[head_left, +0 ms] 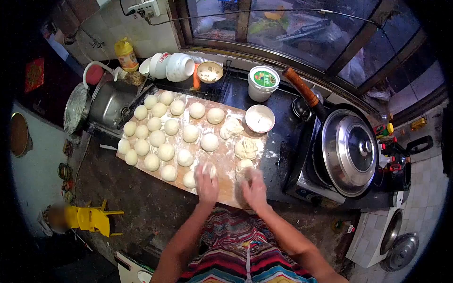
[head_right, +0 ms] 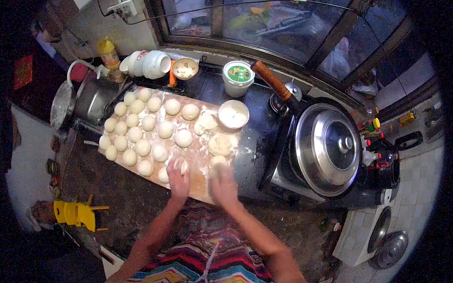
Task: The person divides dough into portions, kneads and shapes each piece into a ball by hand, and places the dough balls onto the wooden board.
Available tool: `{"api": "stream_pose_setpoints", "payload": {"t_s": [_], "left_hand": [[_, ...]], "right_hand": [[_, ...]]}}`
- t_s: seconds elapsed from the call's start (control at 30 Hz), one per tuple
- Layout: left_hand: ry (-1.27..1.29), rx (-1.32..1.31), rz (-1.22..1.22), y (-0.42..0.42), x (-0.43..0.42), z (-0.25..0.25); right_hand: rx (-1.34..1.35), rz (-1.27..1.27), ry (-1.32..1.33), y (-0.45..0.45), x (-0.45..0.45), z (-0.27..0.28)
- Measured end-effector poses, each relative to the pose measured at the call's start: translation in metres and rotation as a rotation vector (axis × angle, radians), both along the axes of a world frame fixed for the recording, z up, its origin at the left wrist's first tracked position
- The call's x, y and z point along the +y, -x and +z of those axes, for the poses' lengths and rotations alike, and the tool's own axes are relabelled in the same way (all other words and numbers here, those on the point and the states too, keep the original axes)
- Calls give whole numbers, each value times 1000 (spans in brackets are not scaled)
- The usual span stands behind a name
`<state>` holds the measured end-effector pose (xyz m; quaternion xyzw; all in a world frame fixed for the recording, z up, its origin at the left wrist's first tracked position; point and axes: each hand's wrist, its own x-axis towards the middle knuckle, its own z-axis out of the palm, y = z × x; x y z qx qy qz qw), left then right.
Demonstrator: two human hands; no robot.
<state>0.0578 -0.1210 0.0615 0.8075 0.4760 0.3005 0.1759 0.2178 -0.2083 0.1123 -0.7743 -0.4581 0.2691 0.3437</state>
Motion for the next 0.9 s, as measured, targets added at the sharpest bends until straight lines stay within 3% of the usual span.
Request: {"api": "stream_pose_setpoints", "payload": {"t_s": [0.07,0.17,0.27,0.3,0.37,0.47,0.6,0.67,0.73,0.87,0.9], "left_hand": [[-79,257,-106,-3,25,1],[-244,340,-79,-19,18,30],[108,155,-45,-44,-10,20],[82,150,-77,-49,-21,4],[31,139,-141,-55,-39,-32],[-110,144,-190,-54,-24,-34],[114,179,-160,-81,11,-11],[196,310,-139,-87,12,-2],[152,240,-117,-79,2,-14],[-63,5,196,-52,-49,-40],[-131,77,44,-47,-56,-40]], "right_hand": [[-143,-254,67,-9,17,14],[-241,-104,-102,-25,16,-35],[-8,82,9,-21,2,-34],[87,70,132,-9,-7,-28],[121,106,-93,12,-28,-50],[343,6,83,7,-42,-57],[481,-40,211,-14,-33,-49],[363,-24,251,-10,-22,-35],[265,-11,258,-7,-19,-27],[41,95,-151,3,-45,-43],[-13,145,-197,12,-51,-37]]}}
